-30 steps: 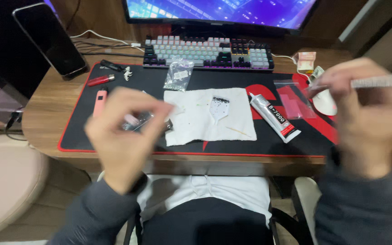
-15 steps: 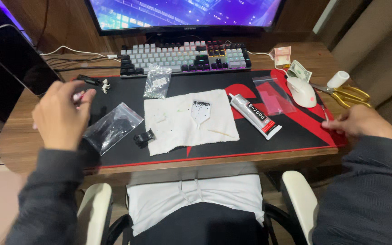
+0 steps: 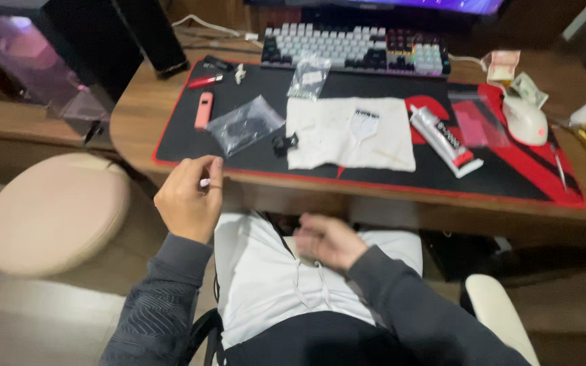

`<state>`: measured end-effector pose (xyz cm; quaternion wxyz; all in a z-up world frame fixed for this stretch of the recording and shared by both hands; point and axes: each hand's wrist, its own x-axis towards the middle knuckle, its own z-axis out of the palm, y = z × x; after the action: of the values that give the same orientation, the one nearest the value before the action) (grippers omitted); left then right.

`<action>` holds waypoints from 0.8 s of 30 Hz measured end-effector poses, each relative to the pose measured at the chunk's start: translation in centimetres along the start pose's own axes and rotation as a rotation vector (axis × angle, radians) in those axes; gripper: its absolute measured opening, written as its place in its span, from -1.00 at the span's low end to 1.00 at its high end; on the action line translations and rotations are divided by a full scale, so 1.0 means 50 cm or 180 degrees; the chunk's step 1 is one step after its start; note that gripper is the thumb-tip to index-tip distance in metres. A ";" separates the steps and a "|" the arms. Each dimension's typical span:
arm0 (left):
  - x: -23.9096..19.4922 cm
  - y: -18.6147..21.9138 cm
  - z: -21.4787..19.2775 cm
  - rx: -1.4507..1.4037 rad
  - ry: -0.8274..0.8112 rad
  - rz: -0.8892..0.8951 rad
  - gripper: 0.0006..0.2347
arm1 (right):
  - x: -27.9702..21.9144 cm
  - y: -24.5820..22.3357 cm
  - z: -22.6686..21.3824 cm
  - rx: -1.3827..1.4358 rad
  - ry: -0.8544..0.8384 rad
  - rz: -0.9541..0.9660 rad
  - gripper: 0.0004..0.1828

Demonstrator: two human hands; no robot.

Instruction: The person applies glue to a small black object using a syringe, then opens a drawer to retrieve a small pink item. They apply glue to the pink item and then continue applying glue to the black object.

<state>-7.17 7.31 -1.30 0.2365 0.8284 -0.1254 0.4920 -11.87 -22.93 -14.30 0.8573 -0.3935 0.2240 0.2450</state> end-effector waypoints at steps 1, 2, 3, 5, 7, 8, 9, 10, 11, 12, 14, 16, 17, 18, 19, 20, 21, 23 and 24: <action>-0.021 -0.002 -0.022 0.0005 -0.0013 0.0001 -0.95 | 0.072 0.007 -0.062 0.0009 0.0000 0.0010 -0.65; -0.042 -0.003 -0.044 0.0003 -0.0036 -0.0061 -0.94 | 0.142 0.017 -0.122 0.0912 0.0304 -0.0461 -0.50; -0.064 -0.002 -0.064 -0.0002 -0.0055 -0.0130 -0.94 | 0.222 0.022 -0.171 0.1807 0.0610 -0.0938 -0.32; -0.085 0.003 -0.115 -0.0073 -0.0090 -0.0166 -0.95 | 0.189 0.033 -0.157 0.1827 0.0710 -0.0950 -0.46; -0.103 0.013 -0.153 -0.0144 -0.0117 -0.0207 -0.96 | 0.158 0.049 -0.150 0.1839 0.0807 -0.0966 -0.60; -0.109 0.018 -0.166 -0.0091 -0.0176 -0.0213 -0.95 | 0.146 0.060 -0.149 0.1884 0.0777 -0.0907 -0.66; -0.114 0.023 -0.177 -0.0029 -0.0225 -0.0231 -0.94 | 0.136 0.065 -0.146 0.1914 0.0741 -0.0842 -0.72; -0.115 0.027 -0.185 -0.0017 -0.0215 -0.0251 -0.94 | 0.135 0.105 -0.164 0.1892 0.0739 -0.0832 -0.72; -0.114 0.030 -0.189 0.0038 -0.0288 -0.0227 -0.93 | 0.135 0.143 -0.184 0.1853 0.0778 -0.0820 -0.67; -0.112 0.034 -0.190 0.0092 -0.0362 -0.0203 -0.92 | 0.137 0.177 -0.204 0.1814 0.0817 -0.0809 -0.62; -0.112 0.030 -0.173 0.0162 -0.0447 -0.0241 -0.92 | -0.012 0.188 -0.154 0.1555 0.0778 -0.0426 -0.59; -0.115 0.025 -0.159 0.0253 -0.0570 -0.0277 -0.92 | -0.173 0.163 -0.029 0.1315 0.0740 -0.0010 -0.55; -0.116 0.027 -0.150 0.0268 -0.0698 -0.0348 -0.92 | -0.278 0.138 0.056 0.0649 0.0368 0.0315 -0.52; -0.118 0.028 -0.140 0.0283 -0.0827 -0.0420 -0.92 | -0.400 0.122 0.126 -0.0017 -0.0013 0.0631 -0.47; -0.125 0.031 -0.135 0.0274 -0.0855 -0.0413 -0.92 | -0.423 0.111 0.131 0.0009 0.0002 0.0638 -0.47; -0.132 0.033 -0.130 0.0385 -0.1077 -0.0409 -0.93 | -0.447 0.100 0.136 -0.0961 -0.0680 -0.0186 -0.47; -0.135 0.034 -0.123 0.0494 -0.1285 -0.0398 -0.93 | -0.470 0.087 0.143 -0.1933 -0.1369 -0.1025 -0.45; -0.139 0.025 -0.121 0.0542 -0.1658 -0.0428 -0.90 | -0.430 0.029 0.084 -0.3331 -0.0868 -0.1954 -0.52; -0.143 0.019 -0.124 0.0602 -0.2017 -0.0471 -0.85 | -0.410 0.004 0.055 -0.4718 -0.0279 -0.2862 -0.59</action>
<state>-15.74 9.53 -4.77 0.1429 0.9653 -0.0860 0.2011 -27.44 -25.67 -0.96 0.4032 -0.8920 -0.2034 -0.0194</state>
